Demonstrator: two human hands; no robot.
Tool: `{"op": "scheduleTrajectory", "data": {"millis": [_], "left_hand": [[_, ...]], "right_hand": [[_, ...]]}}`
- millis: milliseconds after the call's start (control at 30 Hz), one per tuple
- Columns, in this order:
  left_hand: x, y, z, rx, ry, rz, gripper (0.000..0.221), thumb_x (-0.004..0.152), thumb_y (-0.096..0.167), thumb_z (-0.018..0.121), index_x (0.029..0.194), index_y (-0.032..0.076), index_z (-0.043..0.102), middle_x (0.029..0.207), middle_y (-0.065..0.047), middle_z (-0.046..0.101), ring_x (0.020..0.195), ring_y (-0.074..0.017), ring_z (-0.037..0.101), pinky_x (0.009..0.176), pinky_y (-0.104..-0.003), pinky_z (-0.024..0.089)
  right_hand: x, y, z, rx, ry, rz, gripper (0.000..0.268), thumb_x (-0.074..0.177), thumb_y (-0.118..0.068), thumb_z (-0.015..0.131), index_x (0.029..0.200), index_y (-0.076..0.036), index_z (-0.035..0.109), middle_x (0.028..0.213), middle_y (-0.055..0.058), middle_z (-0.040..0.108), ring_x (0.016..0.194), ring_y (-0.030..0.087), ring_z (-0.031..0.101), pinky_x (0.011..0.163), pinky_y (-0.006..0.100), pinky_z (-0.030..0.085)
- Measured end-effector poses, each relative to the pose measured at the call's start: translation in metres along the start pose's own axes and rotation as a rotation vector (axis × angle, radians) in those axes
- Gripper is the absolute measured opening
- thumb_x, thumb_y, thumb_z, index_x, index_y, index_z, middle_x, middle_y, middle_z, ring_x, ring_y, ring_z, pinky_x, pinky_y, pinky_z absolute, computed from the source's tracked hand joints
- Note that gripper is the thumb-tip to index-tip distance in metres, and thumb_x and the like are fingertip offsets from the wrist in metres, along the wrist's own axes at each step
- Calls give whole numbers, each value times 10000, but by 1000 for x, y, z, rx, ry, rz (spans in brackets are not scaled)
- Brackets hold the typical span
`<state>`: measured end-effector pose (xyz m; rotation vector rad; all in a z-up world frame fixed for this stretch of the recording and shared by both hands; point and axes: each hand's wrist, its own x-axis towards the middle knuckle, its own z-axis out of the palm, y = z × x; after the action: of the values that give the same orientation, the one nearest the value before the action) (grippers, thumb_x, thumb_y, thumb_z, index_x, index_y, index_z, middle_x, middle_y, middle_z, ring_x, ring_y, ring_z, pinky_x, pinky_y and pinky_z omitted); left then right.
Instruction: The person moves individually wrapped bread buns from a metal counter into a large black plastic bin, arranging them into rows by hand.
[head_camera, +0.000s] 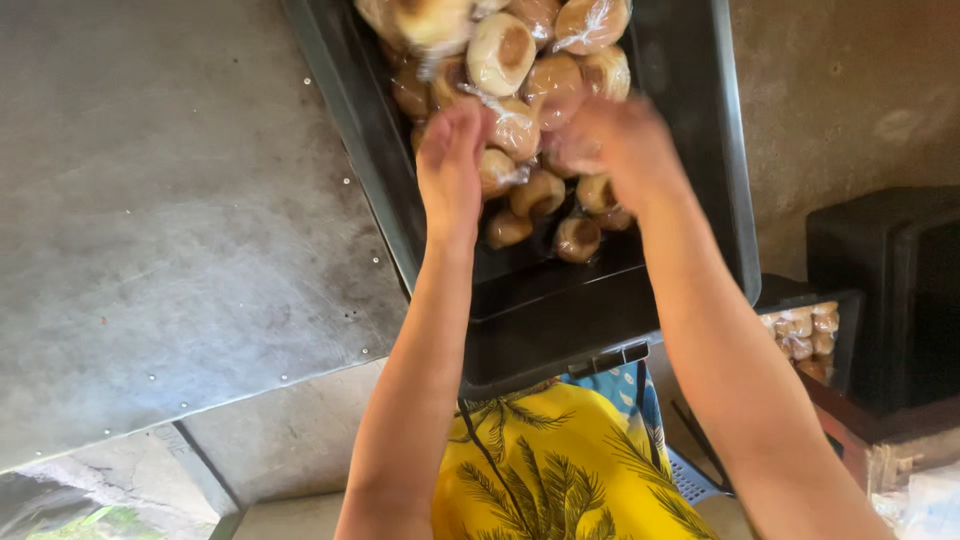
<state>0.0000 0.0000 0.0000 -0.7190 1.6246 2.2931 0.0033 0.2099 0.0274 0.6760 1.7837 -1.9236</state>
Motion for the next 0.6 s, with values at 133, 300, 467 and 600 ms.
{"op": "scheduleTrajectory", "data": {"millis": [133, 300, 467, 600], "left_hand": [[-19, -89, -33, 744, -144, -226, 287, 919, 351, 671, 1009, 97, 770, 882, -95, 784, 853, -217, 752, 791, -343, 580], [-41, -222, -74, 1236, -181, -333, 364, 884, 296, 702, 1209, 148, 770, 1206, -174, 746, 1127, -369, 686, 938, -486, 547], [-32, -307, -90, 780, -46, -431, 976, 687, 442, 889, 1504, 146, 446, 1435, -182, 589, 1346, -341, 541, 1098, -427, 444], [-43, -316, -86, 584, -38, -242, 953, 626, 332, 923, 1434, 91, 478, 1401, -179, 631, 1298, -334, 596, 1069, -437, 486]], "right_hand": [[-10, 108, 22, -1138, -322, 284, 556, 886, -417, 662, 1355, -123, 606, 1360, 177, 589, 1195, 362, 606, 1008, 465, 489], [-3, 172, 14, -1226, -102, 312, 719, 852, -381, 744, 1414, -39, 453, 1476, 272, 415, 1325, 442, 465, 1054, 509, 442], [16, 195, 10, -1262, 41, 3, 605, 868, -149, 697, 1440, -113, 502, 1449, 244, 476, 1236, 456, 572, 1009, 526, 491], [12, 199, 4, -1233, -58, 94, 688, 817, -157, 712, 1457, -130, 464, 1489, 259, 378, 1190, 474, 549, 998, 537, 478]]}}
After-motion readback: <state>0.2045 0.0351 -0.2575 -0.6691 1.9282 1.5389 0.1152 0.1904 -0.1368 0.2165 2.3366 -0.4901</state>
